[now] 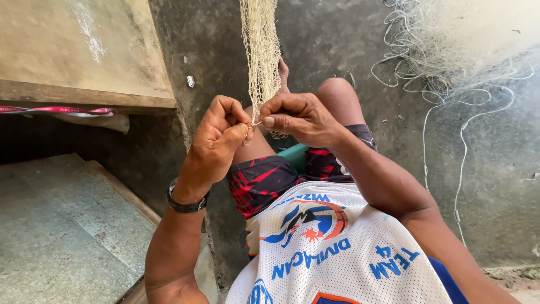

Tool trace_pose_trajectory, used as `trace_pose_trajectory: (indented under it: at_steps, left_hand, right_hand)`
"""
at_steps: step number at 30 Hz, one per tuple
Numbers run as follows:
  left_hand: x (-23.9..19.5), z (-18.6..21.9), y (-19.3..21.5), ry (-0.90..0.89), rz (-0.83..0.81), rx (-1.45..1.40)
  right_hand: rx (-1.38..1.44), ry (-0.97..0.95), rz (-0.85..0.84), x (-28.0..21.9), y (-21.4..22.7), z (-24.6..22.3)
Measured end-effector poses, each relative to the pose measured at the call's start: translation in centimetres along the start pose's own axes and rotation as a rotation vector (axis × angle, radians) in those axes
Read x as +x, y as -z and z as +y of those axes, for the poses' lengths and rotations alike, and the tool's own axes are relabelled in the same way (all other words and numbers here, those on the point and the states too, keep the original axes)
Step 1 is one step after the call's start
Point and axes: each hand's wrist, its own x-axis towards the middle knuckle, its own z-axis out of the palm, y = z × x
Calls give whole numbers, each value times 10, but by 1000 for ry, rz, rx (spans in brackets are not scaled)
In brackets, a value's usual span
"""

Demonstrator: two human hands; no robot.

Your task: Repairing holes in a fishing net by tying knots in the mesh.

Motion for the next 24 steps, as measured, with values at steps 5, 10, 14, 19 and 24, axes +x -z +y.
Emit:
trace_pose_trajectory:
  at_steps: [5, 10, 14, 19, 24]
  left_hand:
    - [-3, 5, -1, 10, -20, 29]
    - [-5, 16, -9, 16, 17, 224]
    - [-8, 20, -18, -5, 104, 502]
    - [0, 0, -15, -283, 141, 836]
    - [6, -13, -5, -458, 92, 1029]
  right_hand:
    - [-7, -13, -26, 0, -7, -6]
    - [-5, -11, -10, -3, -11, -12]
    - [-34, 1, 6, -2, -15, -19]
    - [-77, -16, 5, -3, -8, -21]
    - [-153, -93, -64, -6, 15, -8]
